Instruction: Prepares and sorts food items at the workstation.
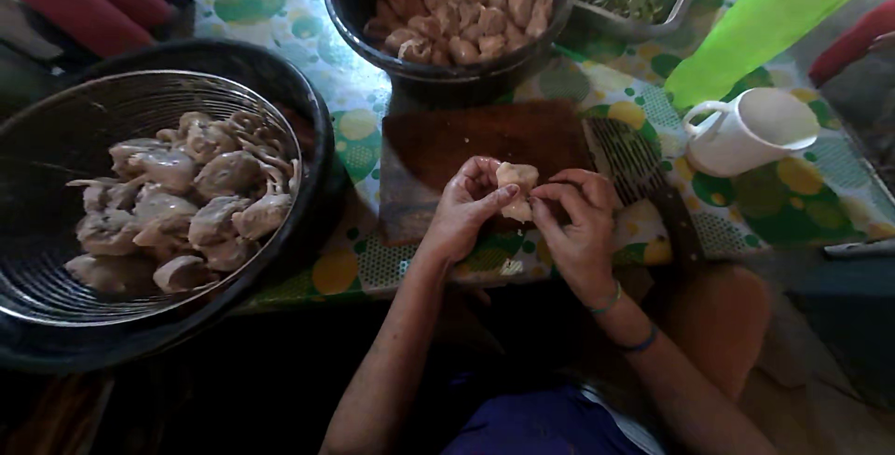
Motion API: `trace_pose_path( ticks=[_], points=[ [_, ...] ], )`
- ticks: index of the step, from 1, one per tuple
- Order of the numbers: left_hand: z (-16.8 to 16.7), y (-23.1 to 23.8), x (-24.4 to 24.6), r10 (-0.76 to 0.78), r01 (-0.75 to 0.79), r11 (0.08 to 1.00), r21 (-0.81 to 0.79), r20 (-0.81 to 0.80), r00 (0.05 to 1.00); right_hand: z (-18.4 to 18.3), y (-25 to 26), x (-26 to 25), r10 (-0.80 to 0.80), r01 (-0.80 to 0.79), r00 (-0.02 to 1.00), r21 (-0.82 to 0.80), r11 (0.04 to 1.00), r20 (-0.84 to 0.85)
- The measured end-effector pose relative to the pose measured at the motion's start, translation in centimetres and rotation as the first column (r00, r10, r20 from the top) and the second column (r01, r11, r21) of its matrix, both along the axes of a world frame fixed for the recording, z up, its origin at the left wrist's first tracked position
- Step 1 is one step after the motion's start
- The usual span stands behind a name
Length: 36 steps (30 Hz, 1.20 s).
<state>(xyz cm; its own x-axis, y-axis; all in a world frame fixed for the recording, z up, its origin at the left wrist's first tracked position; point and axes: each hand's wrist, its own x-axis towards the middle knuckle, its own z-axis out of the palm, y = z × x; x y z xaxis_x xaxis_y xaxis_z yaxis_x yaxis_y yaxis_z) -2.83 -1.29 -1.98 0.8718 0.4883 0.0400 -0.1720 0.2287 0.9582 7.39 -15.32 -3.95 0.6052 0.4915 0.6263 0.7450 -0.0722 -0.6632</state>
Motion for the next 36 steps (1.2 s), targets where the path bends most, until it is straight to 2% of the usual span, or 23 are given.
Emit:
trace_pose_path(
  ticks=[4, 12, 21, 28, 36],
  points=[
    [-0.1, 0.0, 0.0, -0.014, 0.014, 1.000, -0.006, 0.017, 1.000, 0.0, 0.0, 0.0, -0.023, 0.023, 1.000, -0.002, 1.000, -0.002],
    [-0.3, 0.1, -0.1, -0.036, 0.037, 0.999, -0.025, 0.047, 0.998, 0.5, -0.4, 0.0, 0.043, -0.047, 0.990, -0.022, 0.999, -0.137],
    [-0.3, 0.2, -0.1, -0.062, 0.063, 0.998, -0.005, 0.046, 0.997, 0.0, -0.2, 0.0, 0.043, -0.039, 0.991, 0.031, 0.999, -0.130],
    [-0.3, 0.1, 0.0, -0.027, 0.027, 1.000, 0.000, 0.035, 0.999, 0.6, -0.9, 0.1, 0.103, -0.089, 0.978, 0.080, 0.993, -0.180],
    [-0.2, 0.0, 0.0, -0.031, 0.032, 0.999, -0.017, 0.042, 0.999, 1.2, -1.1, 0.9, 0.064, -0.065, 0.948, 0.008, 0.998, -0.311]
  ],
)
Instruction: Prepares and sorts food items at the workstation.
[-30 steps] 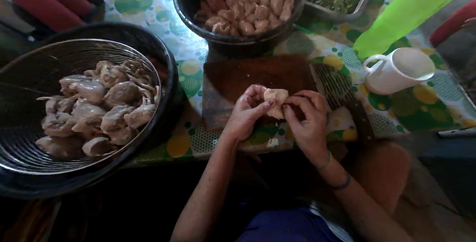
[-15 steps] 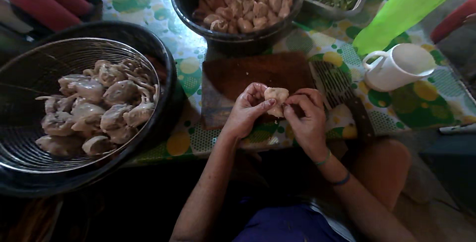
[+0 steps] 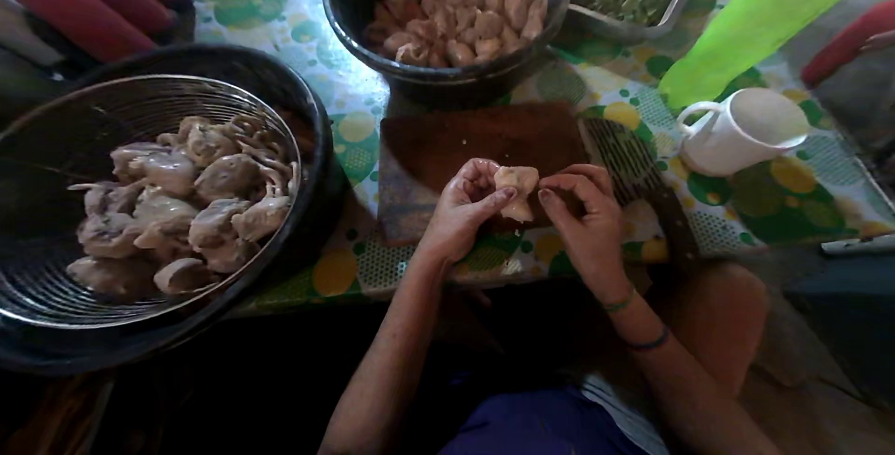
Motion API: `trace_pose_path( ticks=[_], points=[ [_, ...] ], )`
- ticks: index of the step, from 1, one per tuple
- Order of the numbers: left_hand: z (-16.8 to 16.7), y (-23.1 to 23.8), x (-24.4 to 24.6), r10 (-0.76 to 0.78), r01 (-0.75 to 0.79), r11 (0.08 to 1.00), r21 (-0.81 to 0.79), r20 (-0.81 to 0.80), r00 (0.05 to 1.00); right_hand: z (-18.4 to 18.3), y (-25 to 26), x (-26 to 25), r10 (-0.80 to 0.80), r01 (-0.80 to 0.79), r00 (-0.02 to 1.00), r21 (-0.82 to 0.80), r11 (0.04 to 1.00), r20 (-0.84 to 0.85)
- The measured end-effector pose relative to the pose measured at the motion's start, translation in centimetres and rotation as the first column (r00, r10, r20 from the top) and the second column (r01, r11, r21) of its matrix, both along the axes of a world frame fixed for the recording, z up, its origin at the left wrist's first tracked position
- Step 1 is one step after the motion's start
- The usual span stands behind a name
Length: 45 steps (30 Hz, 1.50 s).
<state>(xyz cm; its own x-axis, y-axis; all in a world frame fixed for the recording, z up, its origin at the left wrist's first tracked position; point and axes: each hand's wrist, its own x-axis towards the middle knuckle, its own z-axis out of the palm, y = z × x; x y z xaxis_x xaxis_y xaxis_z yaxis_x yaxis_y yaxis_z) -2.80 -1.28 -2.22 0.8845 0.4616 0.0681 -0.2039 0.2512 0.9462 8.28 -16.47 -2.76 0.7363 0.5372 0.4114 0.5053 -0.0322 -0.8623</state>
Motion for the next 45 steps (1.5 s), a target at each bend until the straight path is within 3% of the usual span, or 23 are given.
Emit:
trace_pose_path(
  ticks=[12, 17, 19, 21, 24, 26, 28, 31, 34, 37, 41, 45],
  points=[
    [0.0, 0.0, -0.1, -0.054, 0.054, 0.998, 0.043, -0.001, 0.999, -0.3, 0.3, -0.1, -0.019, 0.014, 0.998, 0.095, 0.995, 0.057],
    [-0.1, 0.1, -0.1, -0.045, 0.045, 0.997, 0.054, -0.006, 0.999, 0.3, -1.6, 2.3, -0.052, 0.041, 0.995, 0.117, 0.992, 0.090],
    [0.2, 0.1, -0.1, -0.028, 0.033, 0.995, 0.093, -0.061, 0.998, 0.4, -3.3, 4.4, -0.127, 0.117, 0.979, 0.075, 0.990, 0.158],
    [1.0, 0.2, -0.1, -0.012, 0.036, 0.984, 0.172, -0.137, 0.991, 1.0, -5.5, 6.5, -0.225, 0.254, 0.936, -0.076, 0.964, 0.272],
    [2.6, 1.0, -0.3, 0.008, 0.094, 0.911, 0.401, -0.246, 0.969, 2.2, -8.5, 8.5, -0.317, 0.453, 0.877, -0.403, 0.795, 0.361],
    [3.6, 2.1, -0.4, 0.040, 0.143, 0.828, 0.542, -0.312, 0.949, 2.3, -9.6, 8.8, -0.344, 0.431, 0.902, -0.562, 0.707, 0.260],
    [4.0, 3.0, -0.3, 0.174, 0.164, 0.652, 0.740, -0.357, 0.918, 1.7, -10.0, 8.8, -0.314, 0.333, 0.939, -0.613, 0.717, 0.143],
    [3.3, 3.3, -0.3, 0.398, 0.075, 0.407, 0.910, -0.251, 0.882, 1.3, -9.9, 8.9, -0.241, 0.230, 0.969, -0.580, 0.782, 0.060],
    [3.2, 0.9, -0.9, 0.528, 0.043, 0.404, 0.914, -0.271, 0.805, 1.3, -9.6, 9.1, -0.177, 0.181, 0.982, -0.620, 0.763, 0.069],
    [1.5, -1.0, -0.7, 0.607, -0.067, 0.371, 0.926, -0.187, 0.772, 2.0, -9.1, 8.8, -0.217, 0.174, 0.976, -0.639, 0.750, 0.012],
    [0.8, 0.4, -0.2, 0.546, -0.119, 0.363, 0.924, -0.108, 0.831, 4.1, -9.5, 6.6, -0.232, 0.142, 0.952, -0.385, 0.912, -0.198],
    [1.4, 3.1, -0.9, 0.608, -0.108, 0.357, 0.928, -0.143, 0.781, 7.6, -8.9, 2.8, -0.016, -0.046, 0.964, -0.228, 0.973, -0.264]
  ],
)
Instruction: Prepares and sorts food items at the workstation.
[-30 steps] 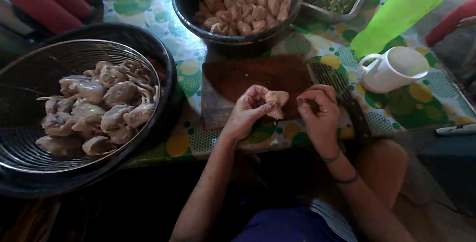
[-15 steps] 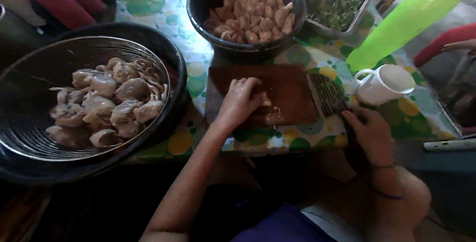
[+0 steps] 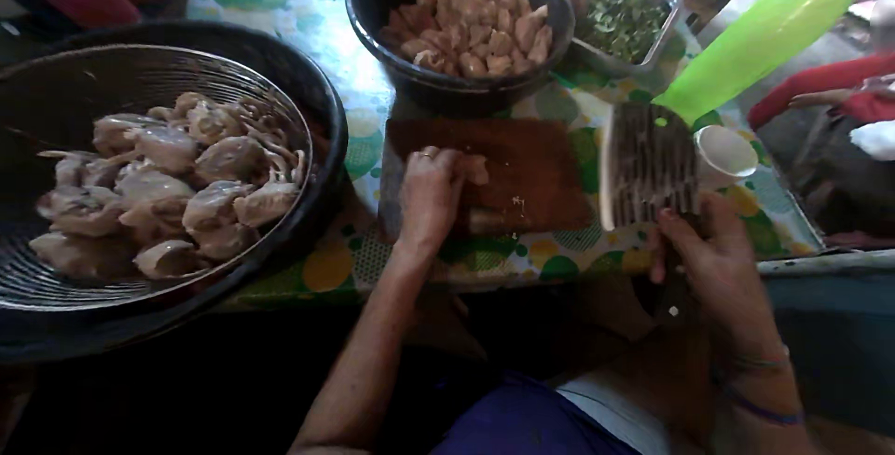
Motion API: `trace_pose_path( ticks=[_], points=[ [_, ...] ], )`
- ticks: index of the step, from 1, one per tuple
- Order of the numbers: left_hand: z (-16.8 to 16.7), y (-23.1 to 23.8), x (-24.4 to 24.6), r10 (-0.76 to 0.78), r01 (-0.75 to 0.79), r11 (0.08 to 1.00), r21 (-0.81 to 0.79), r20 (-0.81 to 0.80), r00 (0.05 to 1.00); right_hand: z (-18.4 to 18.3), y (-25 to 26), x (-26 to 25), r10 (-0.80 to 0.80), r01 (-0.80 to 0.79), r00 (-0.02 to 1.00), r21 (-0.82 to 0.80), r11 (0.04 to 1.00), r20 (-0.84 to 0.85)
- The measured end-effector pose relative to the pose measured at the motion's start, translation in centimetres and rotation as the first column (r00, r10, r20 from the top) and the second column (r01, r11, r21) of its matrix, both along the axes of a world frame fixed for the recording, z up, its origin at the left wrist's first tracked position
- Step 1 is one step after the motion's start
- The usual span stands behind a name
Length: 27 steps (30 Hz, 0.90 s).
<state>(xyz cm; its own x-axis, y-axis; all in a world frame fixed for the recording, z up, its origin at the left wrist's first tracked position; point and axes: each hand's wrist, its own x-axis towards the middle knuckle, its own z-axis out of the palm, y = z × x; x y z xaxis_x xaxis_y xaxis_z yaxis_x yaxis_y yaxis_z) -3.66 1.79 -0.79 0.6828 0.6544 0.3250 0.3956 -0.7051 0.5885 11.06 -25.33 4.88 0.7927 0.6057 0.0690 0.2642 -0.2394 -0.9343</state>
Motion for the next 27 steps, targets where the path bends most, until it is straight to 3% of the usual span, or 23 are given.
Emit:
trace_pose_path(
  ticks=[3, 6, 8, 10, 12, 14, 17, 21, 24, 27],
  points=[
    [0.3, 1.9, -1.0, 0.065, -0.064, 0.998, 0.004, -0.038, 0.997, 1.2, 1.7, -3.3, 0.252, -0.267, 0.962, -0.162, 0.950, -0.109],
    [0.2, 2.1, -1.9, 0.074, -0.074, 0.997, 0.012, -0.021, 0.997, 0.5, 2.8, -3.6, 0.318, -0.362, 0.929, -0.285, 0.888, -0.190],
    [0.0, 2.0, -2.7, 0.062, -0.062, 0.998, 0.002, 0.007, 0.998, 0.4, 1.4, -1.4, 0.195, -0.219, 0.975, -0.336, 0.916, -0.105],
    [-0.9, 1.8, -3.2, 0.049, -0.050, 0.999, 0.009, 0.042, 0.998, 0.5, -0.3, 0.9, -0.036, 0.069, 0.995, -0.389, 0.919, 0.090],
    [-1.4, 1.6, -3.1, 0.036, -0.037, 0.999, 0.018, 0.057, 0.998, 1.0, -1.2, 2.1, -0.204, 0.247, 0.964, -0.295, 0.923, 0.170],
    [-1.5, 1.6, -2.8, 0.034, -0.034, 0.999, -0.001, 0.069, 0.997, 1.4, -0.6, 2.0, -0.229, 0.231, 0.973, -0.109, 0.967, 0.026],
    [-1.7, 1.6, -2.5, 0.034, -0.033, 0.999, -0.010, 0.078, 0.996, -0.7, 1.2, 1.1, -0.081, 0.112, 0.949, 0.083, 0.990, -0.306],
    [-1.5, 1.6, -2.8, 0.041, -0.038, 0.999, -0.036, 0.080, 0.996, -4.8, 0.1, -0.9, -0.086, 0.049, 0.879, -0.091, 0.995, -0.469],
    [-1.3, 1.5, -2.8, 0.051, -0.049, 0.997, -0.058, 0.044, 0.998, -4.0, -3.5, -2.7, -0.217, 0.134, 0.876, -0.215, 0.967, -0.431],
    [-0.7, 1.5, -2.2, 0.043, -0.042, 0.997, -0.058, 0.012, 0.999, -2.1, -6.2, -3.5, -0.314, 0.286, 0.949, -0.320, 0.903, -0.037]
  ],
)
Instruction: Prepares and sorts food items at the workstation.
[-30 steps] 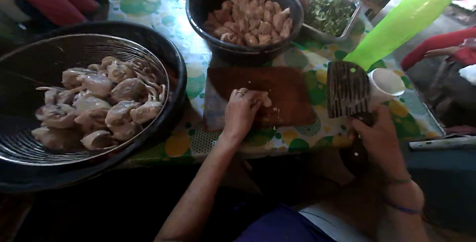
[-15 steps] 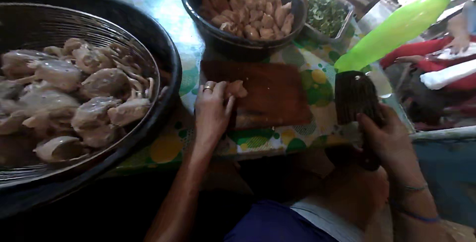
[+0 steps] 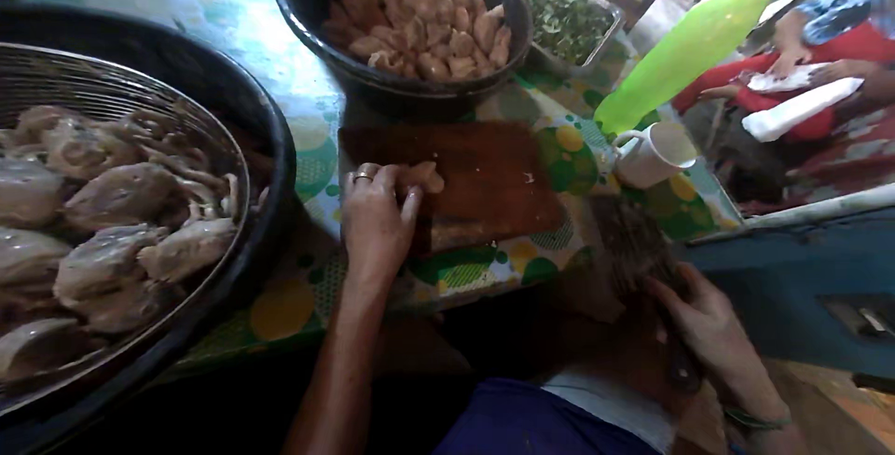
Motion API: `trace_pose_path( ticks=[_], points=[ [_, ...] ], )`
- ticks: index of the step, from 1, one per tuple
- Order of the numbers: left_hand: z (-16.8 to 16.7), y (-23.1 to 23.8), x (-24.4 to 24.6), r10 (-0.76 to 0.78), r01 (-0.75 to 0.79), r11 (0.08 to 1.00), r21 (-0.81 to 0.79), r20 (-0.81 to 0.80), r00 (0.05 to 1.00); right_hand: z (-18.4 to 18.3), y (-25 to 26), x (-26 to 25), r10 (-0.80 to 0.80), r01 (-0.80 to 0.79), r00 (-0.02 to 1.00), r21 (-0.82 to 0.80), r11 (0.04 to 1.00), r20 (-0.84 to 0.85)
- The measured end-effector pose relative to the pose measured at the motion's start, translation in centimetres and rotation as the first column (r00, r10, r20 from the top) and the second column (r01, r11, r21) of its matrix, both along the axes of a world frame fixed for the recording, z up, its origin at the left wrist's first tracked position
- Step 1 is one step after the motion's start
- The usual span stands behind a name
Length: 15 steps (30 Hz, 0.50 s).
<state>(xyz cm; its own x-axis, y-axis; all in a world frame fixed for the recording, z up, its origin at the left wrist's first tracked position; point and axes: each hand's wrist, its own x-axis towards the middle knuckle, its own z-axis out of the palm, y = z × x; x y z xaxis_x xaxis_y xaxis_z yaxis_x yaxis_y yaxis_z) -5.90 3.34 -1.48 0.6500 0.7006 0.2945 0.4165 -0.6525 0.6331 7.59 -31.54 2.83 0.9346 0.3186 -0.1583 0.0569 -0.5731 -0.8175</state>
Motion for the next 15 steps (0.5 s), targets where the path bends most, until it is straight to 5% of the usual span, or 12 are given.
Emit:
trace_pose_path(
  ticks=[4, 7, 11, 15],
  points=[
    [0.7, -1.3, 1.5, -0.082, 0.083, 0.996, -0.042, 0.013, 0.997, 2.8, 1.0, -0.9, 0.081, -0.087, 0.933, 0.003, 0.996, 0.352],
    [0.8, -2.8, 2.7, -0.132, 0.131, 0.988, -0.082, -0.008, 0.991, 2.8, 4.6, -1.2, 0.307, -0.238, 0.759, -0.194, 0.952, 0.574],
    [0.7, -3.0, 2.6, -0.132, 0.134, 0.984, -0.118, 0.027, 0.991, 2.0, 9.4, -1.4, 0.547, -0.392, 0.525, -0.385, 0.836, 0.652],
    [-0.1, -2.9, 2.7, -0.133, 0.136, 0.989, -0.054, 0.058, 0.989, 2.4, 11.4, -1.3, 0.637, -0.459, 0.467, -0.448, 0.767, 0.613]
  ],
)
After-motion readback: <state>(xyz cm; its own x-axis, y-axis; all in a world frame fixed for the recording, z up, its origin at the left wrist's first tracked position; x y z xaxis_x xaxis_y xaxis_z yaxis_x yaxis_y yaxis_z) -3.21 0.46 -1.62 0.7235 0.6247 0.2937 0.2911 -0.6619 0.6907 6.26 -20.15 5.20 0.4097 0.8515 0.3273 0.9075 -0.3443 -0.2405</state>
